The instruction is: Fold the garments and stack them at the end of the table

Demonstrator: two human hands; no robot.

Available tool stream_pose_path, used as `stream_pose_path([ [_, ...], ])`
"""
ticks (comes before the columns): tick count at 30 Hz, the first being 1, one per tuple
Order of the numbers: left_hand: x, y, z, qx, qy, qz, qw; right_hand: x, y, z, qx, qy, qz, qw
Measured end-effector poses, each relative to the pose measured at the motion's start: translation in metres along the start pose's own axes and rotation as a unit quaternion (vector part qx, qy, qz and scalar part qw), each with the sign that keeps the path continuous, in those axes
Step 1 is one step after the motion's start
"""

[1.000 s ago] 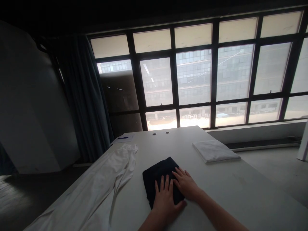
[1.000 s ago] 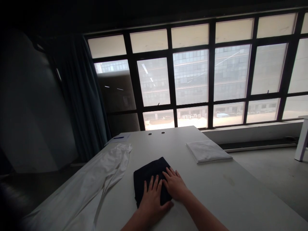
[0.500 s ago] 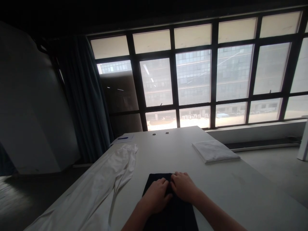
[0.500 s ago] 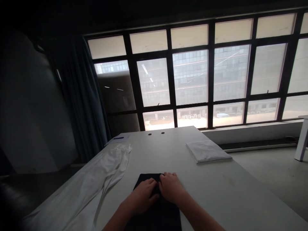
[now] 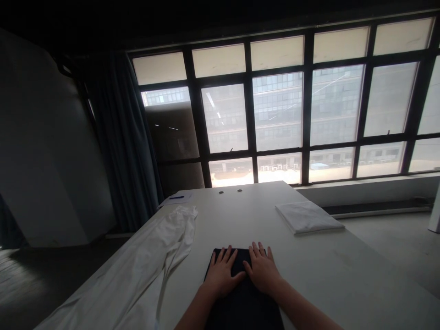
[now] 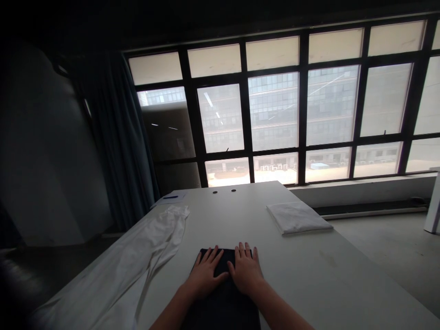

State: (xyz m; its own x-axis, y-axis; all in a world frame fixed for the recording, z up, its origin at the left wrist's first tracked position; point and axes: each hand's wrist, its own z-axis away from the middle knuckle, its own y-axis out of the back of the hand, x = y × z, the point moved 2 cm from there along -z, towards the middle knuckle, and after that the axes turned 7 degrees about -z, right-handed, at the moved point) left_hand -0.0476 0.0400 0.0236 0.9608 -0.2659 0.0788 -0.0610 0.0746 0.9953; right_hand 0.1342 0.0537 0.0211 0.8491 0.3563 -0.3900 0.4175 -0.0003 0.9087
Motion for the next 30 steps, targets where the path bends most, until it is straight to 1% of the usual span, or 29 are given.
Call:
stream_pose_path([
  [2, -0.007, -0.001, -0.002, 0.001, 0.007, -0.002, 1.000, -0.012, 0.011, 0.008, 0.046, 0.023, 0.009, 0.999],
  [4, -0.017, -0.002, -0.005, 0.006, 0.029, -0.006, 1.000, -0.029, 0.015, 0.018, 0.066, 0.092, -0.008, 0.994],
  [5, -0.023, -0.003, -0.006, 0.011, 0.046, -0.008, 0.999, -0.040, 0.012, 0.024, 0.061, 0.139, -0.022, 0.988],
  [7, -0.033, -0.004, -0.008, 0.026, 0.081, -0.014, 0.996, -0.059, -0.006, 0.035, 0.018, 0.246, -0.038, 0.968],
  [9, -0.040, -0.006, -0.009, 0.049, 0.109, -0.018, 0.993, -0.073, -0.033, 0.043, -0.036, 0.333, -0.021, 0.942],
  [10, -0.042, -0.006, -0.009, 0.063, 0.119, -0.021, 0.991, -0.077, -0.045, 0.044, -0.052, 0.348, -0.007, 0.936],
  [11, -0.042, -0.004, -0.008, 0.081, 0.125, -0.024, 0.989, -0.079, -0.055, 0.045, -0.063, 0.350, -0.004, 0.935],
  [12, -0.041, -0.002, -0.007, 0.105, 0.127, -0.027, 0.986, -0.078, -0.061, 0.045, -0.071, 0.341, -0.010, 0.937],
  [14, -0.036, 0.008, -0.003, 0.165, 0.119, -0.030, 0.979, -0.074, -0.060, 0.042, -0.074, 0.305, -0.043, 0.949],
  [16, -0.026, 0.024, 0.001, 0.223, 0.103, -0.022, 0.969, -0.067, -0.048, 0.038, -0.064, 0.256, -0.068, 0.962],
  [17, -0.020, 0.032, 0.004, 0.242, 0.091, -0.012, 0.966, -0.063, -0.039, 0.035, -0.055, 0.228, -0.070, 0.970],
  [19, -0.008, 0.045, 0.008, 0.261, 0.063, 0.016, 0.963, -0.053, -0.024, 0.028, -0.036, 0.175, -0.067, 0.982],
  [21, 0.005, 0.049, 0.011, 0.260, 0.026, 0.043, 0.964, -0.040, -0.013, 0.018, -0.010, 0.125, -0.061, 0.990],
  [23, 0.015, 0.041, 0.012, 0.236, -0.017, 0.063, 0.970, -0.026, -0.007, 0.009, 0.034, 0.074, -0.056, 0.995],
  [25, 0.023, 0.025, 0.012, 0.200, -0.063, 0.074, 0.975, -0.011, -0.005, 0.003, 0.085, 0.014, -0.054, 0.995],
  [27, 0.027, 0.009, 0.011, 0.178, -0.094, 0.081, 0.976, -0.001, -0.006, 0.000, 0.133, -0.040, -0.051, 0.989],
  [28, 0.028, 0.003, 0.010, 0.175, -0.100, 0.083, 0.976, 0.002, -0.007, 0.000, 0.150, -0.054, -0.049, 0.986],
  [30, 0.026, -0.003, 0.009, 0.181, -0.095, 0.083, 0.975, 0.002, -0.010, 0.000, 0.161, -0.045, -0.050, 0.985],
])
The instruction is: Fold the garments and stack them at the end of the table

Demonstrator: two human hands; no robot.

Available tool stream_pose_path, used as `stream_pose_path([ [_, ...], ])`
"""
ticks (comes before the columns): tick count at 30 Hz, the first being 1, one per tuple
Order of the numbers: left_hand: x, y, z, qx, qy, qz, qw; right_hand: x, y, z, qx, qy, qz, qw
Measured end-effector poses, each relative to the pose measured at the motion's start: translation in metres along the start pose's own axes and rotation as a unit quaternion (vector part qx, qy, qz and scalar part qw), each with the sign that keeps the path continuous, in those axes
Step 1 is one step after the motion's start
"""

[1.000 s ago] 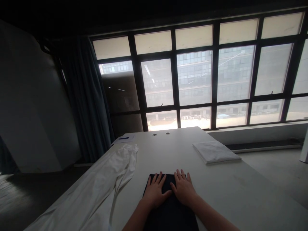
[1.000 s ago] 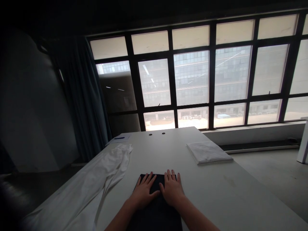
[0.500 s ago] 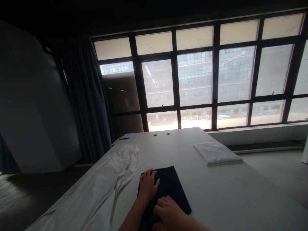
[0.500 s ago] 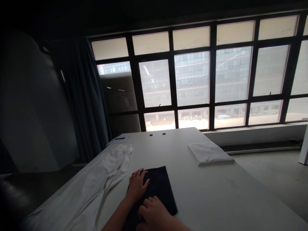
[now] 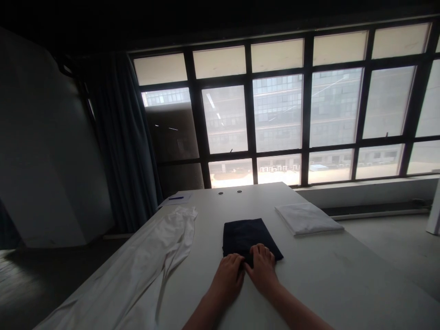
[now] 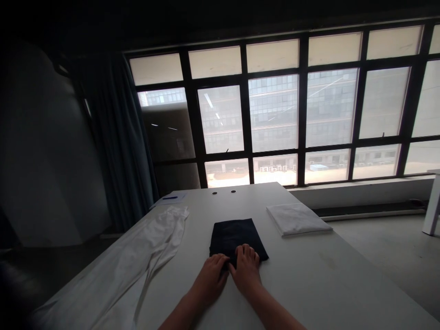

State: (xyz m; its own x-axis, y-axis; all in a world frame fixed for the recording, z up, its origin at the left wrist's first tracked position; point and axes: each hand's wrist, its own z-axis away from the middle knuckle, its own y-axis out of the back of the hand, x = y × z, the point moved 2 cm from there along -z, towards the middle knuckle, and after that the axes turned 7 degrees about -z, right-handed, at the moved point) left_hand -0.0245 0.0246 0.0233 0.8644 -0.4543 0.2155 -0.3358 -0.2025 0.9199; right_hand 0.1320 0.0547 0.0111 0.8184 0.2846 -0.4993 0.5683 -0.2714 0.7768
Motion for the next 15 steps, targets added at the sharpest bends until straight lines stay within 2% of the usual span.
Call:
stream_pose_path([
  [4, -0.011, 0.007, -0.004, 0.022, 0.046, -0.043, 0.998, -0.004, -0.002, 0.003, -0.038, 0.047, -0.020, 0.998],
  [9, -0.021, 0.014, -0.006, 0.009, 0.095, -0.071, 0.993, -0.008, 0.002, 0.002, -0.078, 0.081, -0.021, 0.993],
  [15, -0.016, 0.012, -0.002, 0.026, 0.063, -0.058, 0.996, -0.012, 0.000, -0.004, -0.088, 0.080, 0.021, 0.993],
])
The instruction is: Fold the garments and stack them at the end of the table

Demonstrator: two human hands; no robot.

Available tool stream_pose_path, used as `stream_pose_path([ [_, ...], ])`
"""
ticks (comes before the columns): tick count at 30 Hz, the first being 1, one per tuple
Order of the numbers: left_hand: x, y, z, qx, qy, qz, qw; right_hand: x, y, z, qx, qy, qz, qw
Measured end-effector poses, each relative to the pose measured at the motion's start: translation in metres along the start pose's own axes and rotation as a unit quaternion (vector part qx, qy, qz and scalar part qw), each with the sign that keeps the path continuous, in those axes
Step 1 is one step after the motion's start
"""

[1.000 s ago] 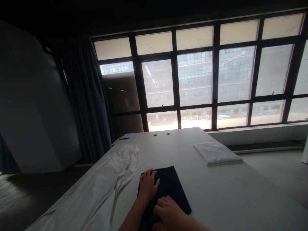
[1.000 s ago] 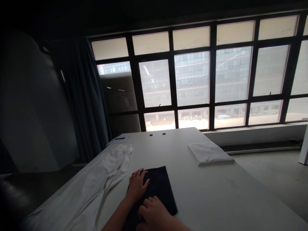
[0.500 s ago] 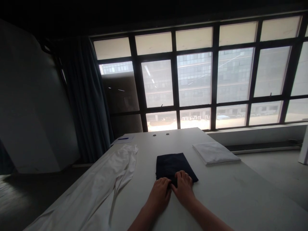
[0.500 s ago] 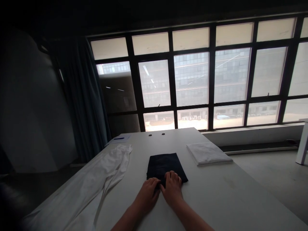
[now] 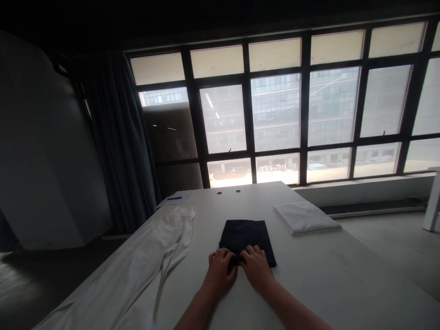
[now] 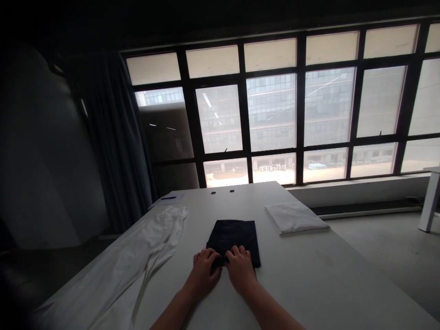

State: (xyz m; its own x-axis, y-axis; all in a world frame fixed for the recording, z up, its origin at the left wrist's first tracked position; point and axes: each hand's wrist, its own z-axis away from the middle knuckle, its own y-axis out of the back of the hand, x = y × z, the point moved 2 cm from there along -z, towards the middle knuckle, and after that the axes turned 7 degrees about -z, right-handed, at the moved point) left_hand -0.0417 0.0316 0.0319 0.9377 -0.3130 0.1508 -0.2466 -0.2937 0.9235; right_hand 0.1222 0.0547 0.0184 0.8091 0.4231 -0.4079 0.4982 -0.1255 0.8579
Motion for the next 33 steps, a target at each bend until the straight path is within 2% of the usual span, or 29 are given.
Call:
stream_pose_path([
  [10, 0.004, -0.006, -0.005, 0.017, -0.019, -0.039, 0.999, 0.000, 0.003, -0.002, 0.018, -0.007, 0.005, 1.000],
  [13, 0.004, -0.006, -0.006, 0.003, 0.003, -0.053, 0.999, -0.001, 0.003, 0.001, 0.011, 0.012, 0.003, 1.000],
  [16, 0.001, -0.005, -0.008, -0.013, -0.005, -0.053, 0.998, -0.003, 0.003, 0.003, 0.004, 0.031, -0.002, 1.000],
  [21, -0.007, 0.005, -0.011, 0.004, -0.020, -0.047, 0.999, -0.004, 0.011, 0.001, -0.021, 0.020, 0.025, 0.999],
  [26, -0.019, 0.025, -0.014, 0.022, -0.014, -0.038, 0.999, 0.015, 0.041, -0.010, -0.028, -0.023, 0.069, 0.997],
  [30, -0.024, 0.044, -0.018, 0.055, 0.000, -0.028, 0.998, 0.044, 0.082, -0.019, -0.043, -0.041, 0.043, 0.997],
  [33, -0.025, 0.063, -0.022, 0.081, -0.009, -0.018, 0.997, 0.053, 0.118, -0.023, -0.042, -0.022, 0.005, 0.999],
])
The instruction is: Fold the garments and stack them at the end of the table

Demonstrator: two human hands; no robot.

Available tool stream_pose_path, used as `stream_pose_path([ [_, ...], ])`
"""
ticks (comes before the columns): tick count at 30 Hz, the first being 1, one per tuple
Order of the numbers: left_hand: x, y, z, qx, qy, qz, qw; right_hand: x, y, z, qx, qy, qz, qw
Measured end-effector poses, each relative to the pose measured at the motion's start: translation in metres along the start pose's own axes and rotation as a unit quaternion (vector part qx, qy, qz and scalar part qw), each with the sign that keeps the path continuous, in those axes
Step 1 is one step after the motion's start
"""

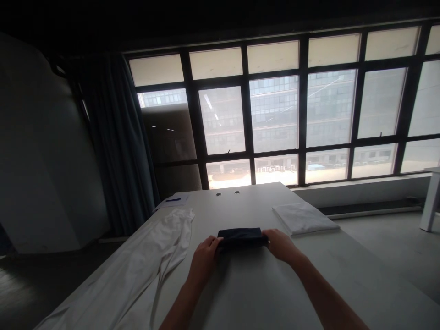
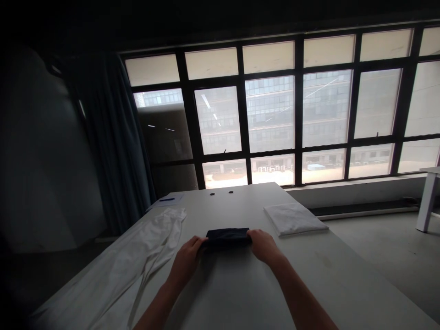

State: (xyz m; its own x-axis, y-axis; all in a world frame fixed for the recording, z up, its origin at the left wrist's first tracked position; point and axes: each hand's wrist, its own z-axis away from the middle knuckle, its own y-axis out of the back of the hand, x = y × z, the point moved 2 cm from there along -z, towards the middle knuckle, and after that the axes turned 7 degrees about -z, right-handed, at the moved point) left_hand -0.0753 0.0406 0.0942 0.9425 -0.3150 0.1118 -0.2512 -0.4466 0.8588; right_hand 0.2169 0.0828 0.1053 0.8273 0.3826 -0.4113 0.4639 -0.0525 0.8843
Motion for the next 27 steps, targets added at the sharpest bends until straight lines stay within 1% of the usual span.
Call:
stream_pose_path([
  [2, -0.001, 0.017, -0.005, 0.015, -0.008, 0.025, 1.000, -0.002, 0.024, 0.002, 0.004, 0.025, -0.045, 0.999],
  [4, 0.000, 0.038, -0.008, 0.026, -0.010, 0.067, 0.997, -0.009, 0.048, 0.007, 0.023, 0.053, -0.144, 0.988],
  [5, 0.000, 0.050, -0.009, 0.029, -0.004, 0.093, 0.995, -0.013, 0.059, 0.010, 0.039, 0.064, -0.207, 0.976],
  [7, 0.002, 0.073, -0.010, 0.029, 0.021, 0.146, 0.989, -0.020, 0.076, 0.016, 0.077, 0.077, -0.318, 0.942],
  [8, 0.004, 0.083, -0.010, 0.024, 0.036, 0.172, 0.984, -0.022, 0.082, 0.018, 0.095, 0.079, -0.350, 0.929],
  [10, 0.006, 0.098, -0.009, 0.004, 0.063, 0.225, 0.972, -0.024, 0.088, 0.020, 0.126, 0.077, -0.384, 0.912],
  [12, 0.007, 0.103, -0.009, -0.028, 0.075, 0.272, 0.959, -0.023, 0.084, 0.018, 0.135, 0.067, -0.400, 0.904],
  [13, 0.007, 0.101, -0.010, -0.045, 0.078, 0.289, 0.953, -0.022, 0.078, 0.014, 0.130, 0.057, -0.397, 0.907],
  [15, 0.003, 0.086, -0.011, -0.076, 0.081, 0.297, 0.948, -0.017, 0.061, 0.006, 0.108, 0.019, -0.343, 0.933],
  [17, -0.004, 0.062, -0.012, -0.103, 0.083, 0.252, 0.959, -0.011, 0.040, -0.002, 0.090, -0.027, -0.251, 0.963],
  [19, -0.012, 0.032, -0.010, -0.126, 0.084, 0.159, 0.976, -0.006, 0.021, -0.007, 0.083, -0.061, -0.174, 0.979],
  [20, -0.017, 0.018, -0.008, -0.132, 0.091, 0.133, 0.978, -0.005, 0.012, -0.007, 0.078, -0.068, -0.150, 0.983],
  [21, -0.022, 0.004, -0.005, -0.138, 0.097, 0.112, 0.979, -0.004, 0.005, -0.006, 0.068, -0.070, -0.133, 0.986],
  [23, -0.031, -0.018, 0.002, -0.154, 0.108, 0.086, 0.978, -0.009, -0.005, -0.001, 0.024, -0.059, -0.100, 0.993],
  [25, -0.040, -0.032, 0.009, -0.175, 0.112, 0.070, 0.976, -0.022, -0.012, 0.007, -0.038, -0.031, -0.081, 0.996],
  [27, -0.049, -0.039, 0.014, -0.192, 0.116, 0.062, 0.973, -0.044, -0.019, 0.018, -0.088, 0.004, -0.072, 0.994],
])
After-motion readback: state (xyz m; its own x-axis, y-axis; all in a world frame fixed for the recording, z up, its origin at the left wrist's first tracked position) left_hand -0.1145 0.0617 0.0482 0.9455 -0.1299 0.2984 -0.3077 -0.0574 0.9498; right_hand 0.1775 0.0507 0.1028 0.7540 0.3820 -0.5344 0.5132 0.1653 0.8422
